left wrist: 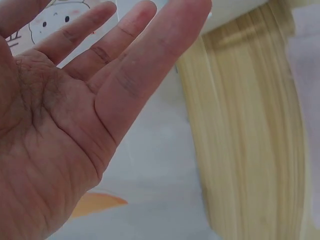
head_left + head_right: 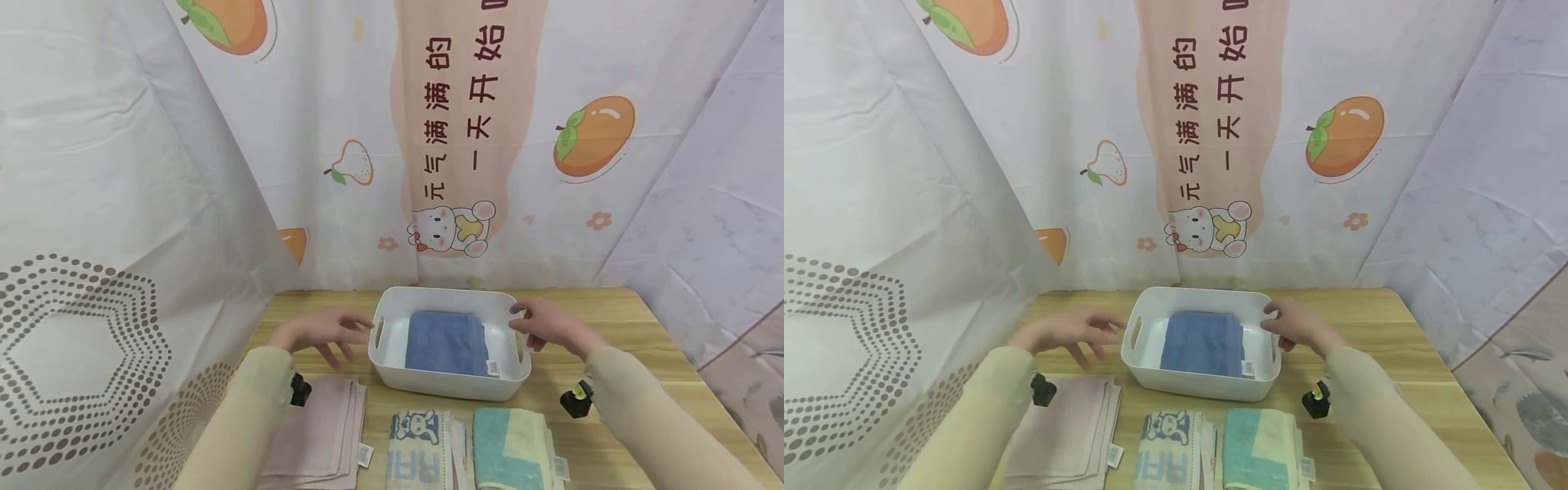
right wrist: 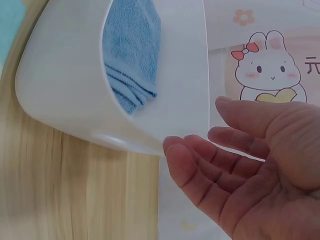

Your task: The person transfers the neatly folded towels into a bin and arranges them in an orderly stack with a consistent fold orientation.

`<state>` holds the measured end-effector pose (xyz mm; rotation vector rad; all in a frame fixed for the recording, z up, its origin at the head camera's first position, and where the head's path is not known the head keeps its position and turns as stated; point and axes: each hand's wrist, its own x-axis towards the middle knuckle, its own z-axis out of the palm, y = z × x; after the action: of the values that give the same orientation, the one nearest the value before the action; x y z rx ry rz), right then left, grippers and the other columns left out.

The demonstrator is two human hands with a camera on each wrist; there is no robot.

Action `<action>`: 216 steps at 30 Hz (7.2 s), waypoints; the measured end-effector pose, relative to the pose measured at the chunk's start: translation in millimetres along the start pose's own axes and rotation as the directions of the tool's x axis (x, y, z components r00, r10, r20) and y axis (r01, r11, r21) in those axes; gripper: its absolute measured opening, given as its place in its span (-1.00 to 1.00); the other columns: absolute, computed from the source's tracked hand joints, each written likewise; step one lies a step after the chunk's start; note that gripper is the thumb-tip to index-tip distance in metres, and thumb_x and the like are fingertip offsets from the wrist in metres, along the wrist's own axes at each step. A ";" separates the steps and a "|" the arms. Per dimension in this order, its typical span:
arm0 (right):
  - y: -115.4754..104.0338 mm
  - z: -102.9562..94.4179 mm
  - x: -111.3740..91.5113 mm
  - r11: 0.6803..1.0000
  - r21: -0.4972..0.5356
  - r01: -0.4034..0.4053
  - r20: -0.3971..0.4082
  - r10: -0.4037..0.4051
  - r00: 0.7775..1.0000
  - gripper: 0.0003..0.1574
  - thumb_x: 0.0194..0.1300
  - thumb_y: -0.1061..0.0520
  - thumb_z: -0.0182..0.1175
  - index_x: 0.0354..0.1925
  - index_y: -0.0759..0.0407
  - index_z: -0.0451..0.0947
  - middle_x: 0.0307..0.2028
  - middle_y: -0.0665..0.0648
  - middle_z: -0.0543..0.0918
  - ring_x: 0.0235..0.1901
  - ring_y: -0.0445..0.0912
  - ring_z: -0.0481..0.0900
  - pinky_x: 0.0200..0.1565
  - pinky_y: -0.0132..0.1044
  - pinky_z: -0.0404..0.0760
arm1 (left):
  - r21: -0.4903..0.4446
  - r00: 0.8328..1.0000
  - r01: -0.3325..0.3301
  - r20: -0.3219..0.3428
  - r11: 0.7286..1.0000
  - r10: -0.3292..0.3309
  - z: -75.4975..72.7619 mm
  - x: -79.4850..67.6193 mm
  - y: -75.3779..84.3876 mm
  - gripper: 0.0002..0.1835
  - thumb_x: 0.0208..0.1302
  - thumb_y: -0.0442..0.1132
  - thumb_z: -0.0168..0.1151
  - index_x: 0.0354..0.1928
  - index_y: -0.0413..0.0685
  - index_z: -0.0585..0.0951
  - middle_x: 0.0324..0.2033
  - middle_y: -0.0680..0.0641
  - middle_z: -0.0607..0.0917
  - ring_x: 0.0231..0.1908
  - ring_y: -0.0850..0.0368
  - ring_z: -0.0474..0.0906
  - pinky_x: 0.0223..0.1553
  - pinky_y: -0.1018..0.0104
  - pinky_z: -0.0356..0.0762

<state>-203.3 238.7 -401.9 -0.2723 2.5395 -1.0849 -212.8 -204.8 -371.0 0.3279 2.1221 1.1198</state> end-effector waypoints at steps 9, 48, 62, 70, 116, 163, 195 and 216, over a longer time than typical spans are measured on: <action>7.8 -1.0 -2.1 1.000 0.020 -0.019 -0.029 0.020 0.999 -0.38 0.47 0.20 0.17 0.30 0.60 0.29 -0.32 0.30 0.61 -0.52 -0.02 0.62 -0.37 -0.12 0.72 | -0.026 0.999 0.009 -0.030 1.000 -0.009 -7.1 -16.3 -23.4 -0.42 0.39 0.00 0.33 0.37 -0.03 0.49 0.14 -0.17 0.62 -0.08 -0.16 0.70 -0.24 -0.04 0.75; 39.5 11.2 -4.3 0.940 0.333 -0.080 0.024 0.076 0.997 -0.40 0.51 0.33 0.05 0.34 0.67 0.16 -0.14 0.46 0.69 -0.29 0.09 0.74 -0.16 0.00 0.76 | -0.180 0.986 0.088 -0.127 0.980 -0.112 -18.5 -58.5 -113.8 -0.24 0.42 -0.01 0.30 0.49 -0.25 0.30 0.41 -0.39 0.35 0.04 -0.25 0.63 -0.18 -0.10 0.73; 37.6 10.7 -3.5 0.942 0.320 -0.099 0.037 0.092 0.995 -0.38 0.52 0.33 0.04 0.36 0.68 0.14 -0.13 0.45 0.70 -0.29 0.07 0.73 -0.15 -0.01 0.76 | -0.291 0.969 0.136 -0.158 0.947 -0.188 -26.7 -72.6 -149.6 -0.15 0.42 0.02 0.29 0.54 -0.29 0.19 0.26 -0.34 0.52 0.02 -0.21 0.65 -0.11 -0.14 0.70; 38.7 12.0 -3.3 0.941 0.321 -0.107 0.033 0.101 0.994 -0.38 0.51 0.32 0.05 0.37 0.66 0.16 -0.15 0.41 0.71 -0.31 0.06 0.73 -0.17 -0.02 0.76 | -0.336 0.938 0.176 -0.228 0.925 -0.261 -26.5 -76.2 -168.0 -0.23 0.46 -0.03 0.25 0.51 -0.29 0.24 0.23 -0.29 0.52 -0.05 -0.14 0.66 -0.13 -0.10 0.71; 36.3 10.4 -1.2 0.943 0.304 -0.136 0.047 0.128 0.991 -0.37 0.53 0.29 0.06 0.38 0.64 0.15 -0.10 0.44 0.68 -0.29 0.07 0.73 -0.18 -0.04 0.76 | -0.362 0.829 0.358 -0.301 0.861 -0.471 -12.2 -61.2 -188.8 -0.30 0.23 -0.21 0.47 0.28 -0.38 0.35 -0.23 -0.23 0.59 -0.26 -0.06 0.56 -0.25 0.02 0.71; 35.8 9.4 -2.4 0.947 0.296 -0.124 0.045 0.116 0.992 -0.35 0.51 0.30 0.06 0.38 0.66 0.13 -0.09 0.46 0.69 -0.28 0.06 0.74 -0.18 -0.05 0.76 | -0.240 0.818 0.411 -0.328 0.880 -0.472 1.0 -50.4 -183.9 -0.19 0.24 -0.40 0.40 0.44 -0.25 0.19 -0.30 -0.21 0.56 -0.34 -0.05 0.54 -0.33 0.14 0.61; 36.1 12.3 -3.5 0.940 0.328 -0.096 0.028 0.092 0.995 -0.37 0.50 0.32 0.07 0.37 0.66 0.15 -0.17 0.36 0.74 -0.29 0.08 0.75 -0.20 -0.04 0.77 | -0.141 0.934 0.240 -0.235 0.960 -0.268 -10.4 -55.1 -191.1 -0.63 0.29 -0.46 0.34 0.00 -0.16 0.37 -0.17 -0.21 0.67 -0.29 -0.06 0.67 -0.33 0.02 0.69; 36.4 14.2 -3.5 0.957 0.270 -0.101 0.009 0.102 0.995 -0.38 0.52 0.28 0.05 0.36 0.65 0.17 -0.09 0.47 0.69 -0.31 0.09 0.76 -0.20 -0.03 0.77 | 0.099 0.946 0.033 -0.323 0.995 0.001 -18.1 -65.3 -159.2 -0.69 0.29 -0.51 0.21 0.02 -0.11 0.46 -0.03 -0.24 0.62 -0.39 0.02 0.56 -0.48 0.18 0.54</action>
<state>-195.6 255.5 -436.5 -0.0653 2.3431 -1.3732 -162.8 -344.0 -460.8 0.1827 2.4722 1.1175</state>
